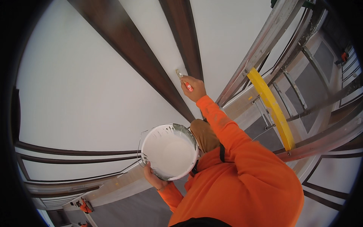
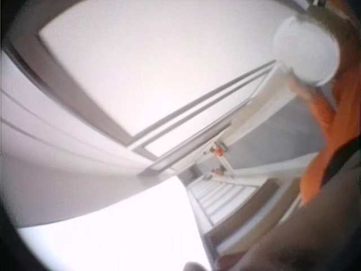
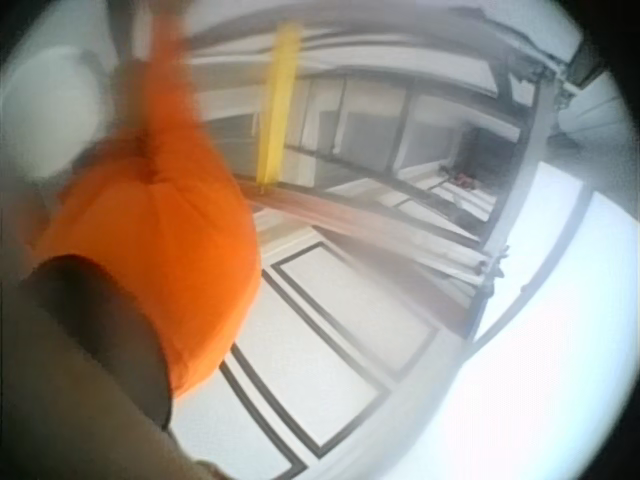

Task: The person paints a white ceiling with dark brown beams using a paintbrush and a paint can. They repeatedly dip the brush into the can and apply white paint to the ceiling sections between the beams.

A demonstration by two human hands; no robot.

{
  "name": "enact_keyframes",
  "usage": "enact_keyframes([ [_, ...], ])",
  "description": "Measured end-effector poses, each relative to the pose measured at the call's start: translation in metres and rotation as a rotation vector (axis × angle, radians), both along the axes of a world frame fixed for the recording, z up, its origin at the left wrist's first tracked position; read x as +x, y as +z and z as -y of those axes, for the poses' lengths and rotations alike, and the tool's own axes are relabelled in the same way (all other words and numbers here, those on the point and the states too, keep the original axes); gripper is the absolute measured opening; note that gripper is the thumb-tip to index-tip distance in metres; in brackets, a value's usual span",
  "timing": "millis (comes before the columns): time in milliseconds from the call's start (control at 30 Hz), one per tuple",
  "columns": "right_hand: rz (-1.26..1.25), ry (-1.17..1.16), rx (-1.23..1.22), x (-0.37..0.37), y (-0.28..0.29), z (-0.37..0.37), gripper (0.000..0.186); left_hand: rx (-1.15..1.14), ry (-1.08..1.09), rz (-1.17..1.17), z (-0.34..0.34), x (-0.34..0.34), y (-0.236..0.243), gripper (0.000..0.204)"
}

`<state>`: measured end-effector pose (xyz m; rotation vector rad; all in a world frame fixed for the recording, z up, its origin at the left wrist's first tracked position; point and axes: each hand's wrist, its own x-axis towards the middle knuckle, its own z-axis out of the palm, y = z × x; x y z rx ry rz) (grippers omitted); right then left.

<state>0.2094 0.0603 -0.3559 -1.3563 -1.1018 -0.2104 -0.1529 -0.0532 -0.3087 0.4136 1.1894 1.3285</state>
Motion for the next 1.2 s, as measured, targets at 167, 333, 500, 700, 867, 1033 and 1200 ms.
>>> enact_keyframes([
  [167,0.159,0.003,0.205,0.015,0.125,-0.026,0.018,0.044,-0.143,-0.004,0.001,-0.014,-0.012,0.036],
  [333,0.296,-0.074,0.335,0.01,0.172,-0.026,0.02,0.003,0.006,-0.006,0.004,0.005,0.007,0.033],
  [500,0.462,-0.131,0.181,0.016,0.107,-0.026,0.026,0.071,-0.047,-0.226,0.006,-0.005,-0.006,0.02],
  [700,0.454,0.006,-0.318,0.023,-0.008,0.004,0.034,0.061,-0.023,-0.168,0.005,-0.004,-0.01,0.023],
  [867,0.431,0.084,-0.386,0.02,-0.004,0.011,0.034,0.042,0.035,-0.167,0.004,0.001,0.0,0.039],
  [1033,0.529,0.047,-0.167,0.025,0.127,-0.009,0.018,0.06,-0.03,-0.221,0.002,-0.002,-0.01,0.026],
  [1200,0.578,-0.03,0.172,0.023,0.217,-0.021,0.029,0.055,-0.031,-0.183,-0.001,-0.001,-0.013,0.025],
])
